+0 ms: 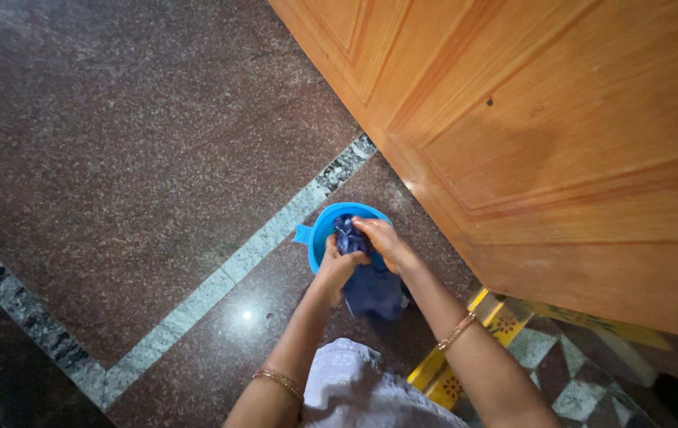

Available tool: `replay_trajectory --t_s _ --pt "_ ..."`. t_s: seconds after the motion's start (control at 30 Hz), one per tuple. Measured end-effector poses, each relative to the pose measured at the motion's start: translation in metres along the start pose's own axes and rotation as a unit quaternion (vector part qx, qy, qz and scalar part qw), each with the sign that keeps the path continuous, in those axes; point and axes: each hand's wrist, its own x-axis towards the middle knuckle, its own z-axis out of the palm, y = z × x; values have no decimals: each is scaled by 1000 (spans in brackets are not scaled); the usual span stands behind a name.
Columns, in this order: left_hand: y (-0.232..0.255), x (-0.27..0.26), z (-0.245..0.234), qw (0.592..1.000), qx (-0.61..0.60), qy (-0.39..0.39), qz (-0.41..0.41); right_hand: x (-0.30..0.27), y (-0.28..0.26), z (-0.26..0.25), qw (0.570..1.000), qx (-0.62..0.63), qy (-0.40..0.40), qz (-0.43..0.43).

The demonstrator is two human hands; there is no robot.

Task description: The person wipes a wooden door with a blue cloth, focusing on the handle and latch area. They repeatedly dip the cloth into a blue cup of water and continue wiping the door surface and hardware.

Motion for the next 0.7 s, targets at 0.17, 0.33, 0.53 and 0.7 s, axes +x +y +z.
replay_trajectory --t_s 0.17,0.33,0.53,0.7 --pt "4 2 0 989 -127 14 -74 -22 -28 39 996 -56 63 23" --pt "25 -21 9 985 -93 38 -142 -21 -37 35 999 -7 3 41" --pt "12 -19 22 995 -70 -49 -57 8 -44 21 926 -356 56 -112" --pt "-36 21 33 993 63 -18 98 22 -51 25 838 -526 69 -124"
